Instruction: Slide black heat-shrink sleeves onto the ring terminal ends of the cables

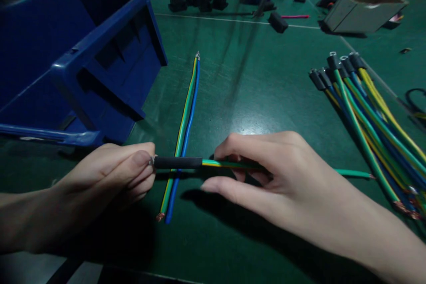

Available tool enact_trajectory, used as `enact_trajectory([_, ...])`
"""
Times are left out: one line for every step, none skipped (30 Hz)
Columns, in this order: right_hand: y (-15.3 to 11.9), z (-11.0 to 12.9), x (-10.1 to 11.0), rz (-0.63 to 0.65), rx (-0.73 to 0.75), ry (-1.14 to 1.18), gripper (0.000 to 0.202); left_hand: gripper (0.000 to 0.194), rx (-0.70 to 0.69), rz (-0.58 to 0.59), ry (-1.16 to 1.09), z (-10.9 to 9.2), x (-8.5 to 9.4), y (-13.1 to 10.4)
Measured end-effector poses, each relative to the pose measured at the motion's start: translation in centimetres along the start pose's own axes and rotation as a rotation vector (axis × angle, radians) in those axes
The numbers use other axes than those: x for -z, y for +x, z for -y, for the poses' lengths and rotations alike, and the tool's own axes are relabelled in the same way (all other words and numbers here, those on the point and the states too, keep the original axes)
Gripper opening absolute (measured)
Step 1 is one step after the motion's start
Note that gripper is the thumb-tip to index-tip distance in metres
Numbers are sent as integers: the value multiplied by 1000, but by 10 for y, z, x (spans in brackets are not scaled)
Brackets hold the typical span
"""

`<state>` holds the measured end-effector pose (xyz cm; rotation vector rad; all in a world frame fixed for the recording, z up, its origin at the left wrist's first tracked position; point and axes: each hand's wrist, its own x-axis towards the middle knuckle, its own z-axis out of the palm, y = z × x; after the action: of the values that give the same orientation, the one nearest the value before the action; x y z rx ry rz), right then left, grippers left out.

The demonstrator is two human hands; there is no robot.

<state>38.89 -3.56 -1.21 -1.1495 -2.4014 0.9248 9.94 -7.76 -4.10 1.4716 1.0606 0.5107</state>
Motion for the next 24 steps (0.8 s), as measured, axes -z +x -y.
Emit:
enact_trajectory([-2,-2,0,-1,72,-43,30,58,1,-14,-10,-1,-1,-1])
enact_trajectory([-3,-4,0,-2,147,-95,22,58,5,-25,-17,-2,-1,-1])
enact_trajectory([-4,-7,-1,-6,208,-160,16,58,13,-34,-20,-4,-2,-1])
enact_trajectory([-4,-8,-2,-20,251,-228,13,58,18,-37,-22,-5,-2,-1])
enact_trajectory([-5,-10,-2,-28,285,-282,14,58,24,-37,-24,-7,-2,0])
enact_trajectory([-5,-11,-3,-31,310,-325,16,58,28,-31,-26,-8,-2,0])
enact_trajectory([-6,-12,-3,-31,330,-358,17,57,29,-21,-27,-8,-1,1])
enact_trajectory([-7,-12,-3,-34,346,-388,18,57,24,-19,-30,-8,-1,1])
enact_trajectory([-8,-12,-3,-44,354,-423,18,57,18,-19,-30,-8,0,2])
enact_trajectory([-8,-11,-3,-59,360,-460,20,57,11,-17,-31,-7,0,2])
enact_trajectory([-8,-10,-3,-77,365,-500,24,57,5,-11,-28,-6,0,2])
enact_trajectory([-9,-10,-3,-91,374,-540,29,57,1,-10,-30,-6,0,2])
enact_trajectory([-9,-9,-3,-105,387,-576,35,57,4,-11,-39,-6,0,1])
enact_trajectory([-9,-8,-3,-110,402,-606,39,56,12,-16,-55,-6,-1,1])
enact_trajectory([-10,-8,-3,-102,418,-628,41,55,24,-19,-76,-6,-1,1])
enact_trajectory([-11,-8,-3,-85,428,-644,41,54,39,-21,-103,-7,-1,1])
enact_trajectory([-13,-7,-3,-67,436,-654,38,53,61,-16,-131,-7,-2,1])
enact_trajectory([-14,-7,-4,-58,448,-655,33,53,89,-7,-161,-8,-2,2])
enact_trajectory([-16,-7,-4,-62,463,-653,28,54,118,11,-191,-9,-2,2])
enact_trajectory([-17,-7,-4,-70,480,-651,24,54,142,23,-223,-10,-3,3])
enact_trajectory([-18,-6,-5,-90,503,-647,24,55,158,34,-258,-10,-3,3])
enact_trajectory([-20,-6,-6,-109,521,-642,27,55,165,41,-288,-11,-3,4])
enact_trajectory([-21,-5,-6,-117,530,-638,29,56,159,52,-308,-11,-3,4])
enact_trajectory([-21,-3,-6,-115,536,-634,31,56,152,57,-319,-11,-4,5])
